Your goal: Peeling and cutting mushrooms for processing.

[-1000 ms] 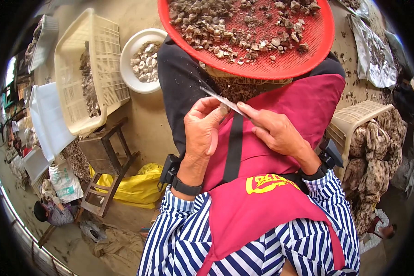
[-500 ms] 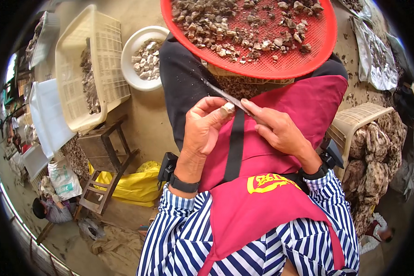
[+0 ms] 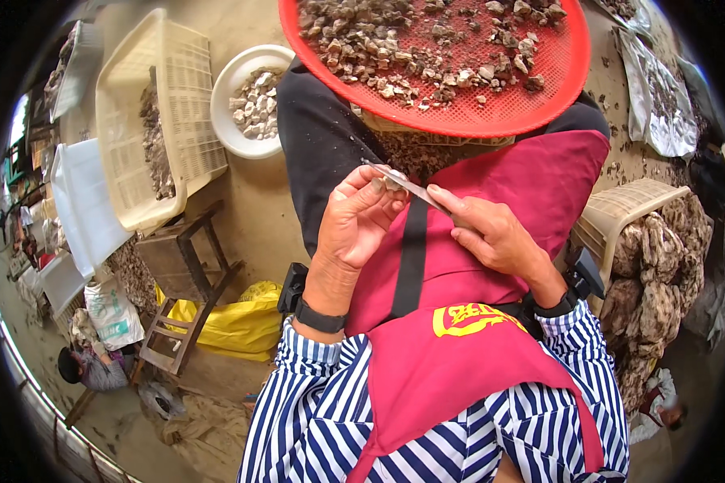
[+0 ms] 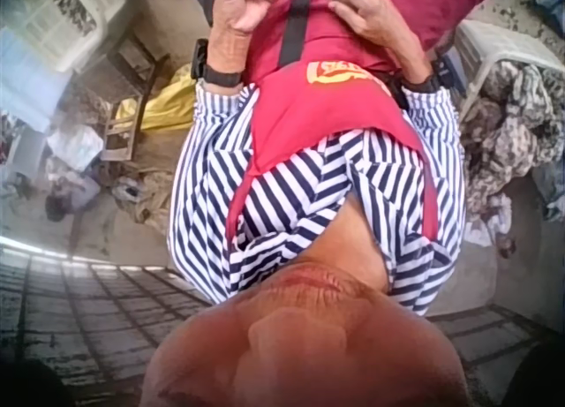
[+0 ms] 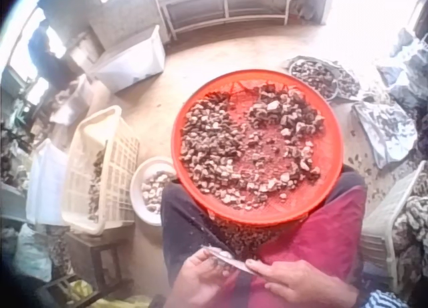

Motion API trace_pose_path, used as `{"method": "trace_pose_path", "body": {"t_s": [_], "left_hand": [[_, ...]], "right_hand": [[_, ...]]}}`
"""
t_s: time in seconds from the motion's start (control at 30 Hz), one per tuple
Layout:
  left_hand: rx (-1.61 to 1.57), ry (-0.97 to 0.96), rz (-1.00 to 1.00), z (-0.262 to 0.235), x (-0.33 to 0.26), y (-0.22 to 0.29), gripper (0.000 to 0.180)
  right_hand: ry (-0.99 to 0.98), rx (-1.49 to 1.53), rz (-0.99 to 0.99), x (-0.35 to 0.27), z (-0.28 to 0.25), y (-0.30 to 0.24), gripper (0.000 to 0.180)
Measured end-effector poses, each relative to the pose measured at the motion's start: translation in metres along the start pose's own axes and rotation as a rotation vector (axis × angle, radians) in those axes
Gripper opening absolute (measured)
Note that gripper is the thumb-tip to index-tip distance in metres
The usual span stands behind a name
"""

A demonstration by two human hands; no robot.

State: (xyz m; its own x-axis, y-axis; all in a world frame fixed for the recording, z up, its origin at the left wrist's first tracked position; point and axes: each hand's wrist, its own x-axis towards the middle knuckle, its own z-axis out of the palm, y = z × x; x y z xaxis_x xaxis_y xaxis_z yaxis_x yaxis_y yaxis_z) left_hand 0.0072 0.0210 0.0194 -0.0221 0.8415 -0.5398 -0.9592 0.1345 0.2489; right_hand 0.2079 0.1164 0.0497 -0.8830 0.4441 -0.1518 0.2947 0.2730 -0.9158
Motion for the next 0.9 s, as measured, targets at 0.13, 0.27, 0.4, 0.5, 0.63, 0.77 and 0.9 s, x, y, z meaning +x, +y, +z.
{"method": "trace_pose_path", "body": {"t_s": [0.13,0.27,0.4,0.5,0.63,0.77,0.9], "left_hand": [[0.071,0.063,0.035,0.007,-0.001,-0.001,0.014],[0.074,0.082,0.024,0.004,0.000,0.002,0.015],[-0.009,0.078,0.056,-0.004,0.002,0.001,0.020],[0.004,0.091,0.064,-0.002,0.002,0.000,0.020],[-0.004,0.060,0.035,-0.005,0.002,-0.003,0.021],[-0.013,0.077,-0.005,0.002,0.000,-0.006,0.019],[-0.074,0.092,0.025,-0.002,0.002,-0.002,0.021]], "right_hand": [[0.020,-0.039,0.016,-0.001,0.002,0.001,0.058],[0.002,-0.088,0.013,-0.003,0.002,0.005,0.057],[0.006,-0.096,0.015,-0.008,0.002,0.008,0.057],[0.028,-0.127,0.013,-0.007,0.002,0.005,0.055],[0.061,-0.290,0.027,-0.003,0.005,0.002,0.053],[0.112,-0.275,0.056,0.000,0.008,0.003,0.051],[0.042,-0.198,-0.010,-0.006,0.005,0.006,0.054]]}}
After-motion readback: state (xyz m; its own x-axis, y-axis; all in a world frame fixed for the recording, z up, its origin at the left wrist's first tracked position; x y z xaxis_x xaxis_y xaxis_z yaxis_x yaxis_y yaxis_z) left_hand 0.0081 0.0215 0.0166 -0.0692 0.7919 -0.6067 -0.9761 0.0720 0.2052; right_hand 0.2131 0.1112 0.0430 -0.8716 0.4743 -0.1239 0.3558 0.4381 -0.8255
